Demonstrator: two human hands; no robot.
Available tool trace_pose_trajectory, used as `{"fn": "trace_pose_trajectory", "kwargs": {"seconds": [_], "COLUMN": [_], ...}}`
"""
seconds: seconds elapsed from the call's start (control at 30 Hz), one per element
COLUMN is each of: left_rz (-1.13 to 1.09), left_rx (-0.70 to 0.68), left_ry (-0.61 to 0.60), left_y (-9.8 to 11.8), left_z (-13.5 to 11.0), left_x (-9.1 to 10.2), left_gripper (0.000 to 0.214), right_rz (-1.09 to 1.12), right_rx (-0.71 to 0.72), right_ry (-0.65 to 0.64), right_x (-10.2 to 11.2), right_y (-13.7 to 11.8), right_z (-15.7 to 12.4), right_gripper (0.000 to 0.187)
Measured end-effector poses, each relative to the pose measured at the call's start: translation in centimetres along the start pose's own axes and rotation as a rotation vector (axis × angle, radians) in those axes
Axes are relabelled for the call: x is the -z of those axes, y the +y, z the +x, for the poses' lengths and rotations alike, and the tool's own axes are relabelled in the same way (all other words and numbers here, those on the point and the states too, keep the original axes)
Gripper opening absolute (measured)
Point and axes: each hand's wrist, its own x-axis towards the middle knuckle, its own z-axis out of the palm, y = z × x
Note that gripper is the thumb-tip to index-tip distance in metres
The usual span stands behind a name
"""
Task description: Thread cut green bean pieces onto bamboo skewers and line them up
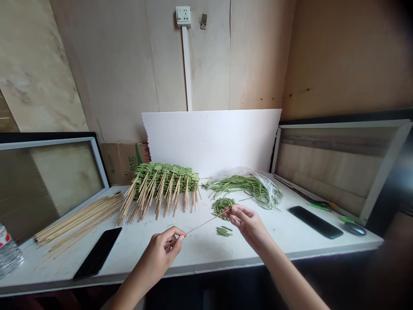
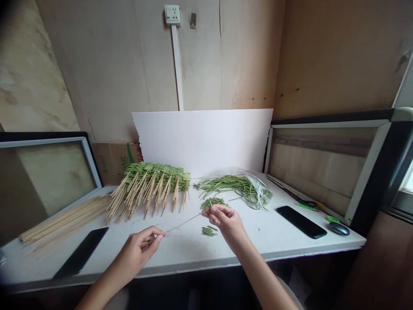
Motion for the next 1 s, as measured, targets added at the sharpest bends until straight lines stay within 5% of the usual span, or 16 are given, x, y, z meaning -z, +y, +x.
{"fn": "trace_pose_trajectory", "kwargs": {"seconds": [0.77, 1.0], "left_rz": [0.096, 0.127], "left_rx": [-0.042, -0.124], "left_ry": [-0.024, 0.245], "left_y": [-0.6, -1.4], "left_z": [-0.2, 0.3], "left_x": [0.5, 0.5], "left_gripper": [0.03, 0.025], "right_rz": [-0.158, -0.148], "right_rx": [-0.014, 0.05], "right_ry": [-0.067, 0.002], "right_x": [0.8, 0.4], "right_y": [0.5, 0.4], "right_z": [0.1, 0.2], "right_gripper": [0.028, 0.03]}}
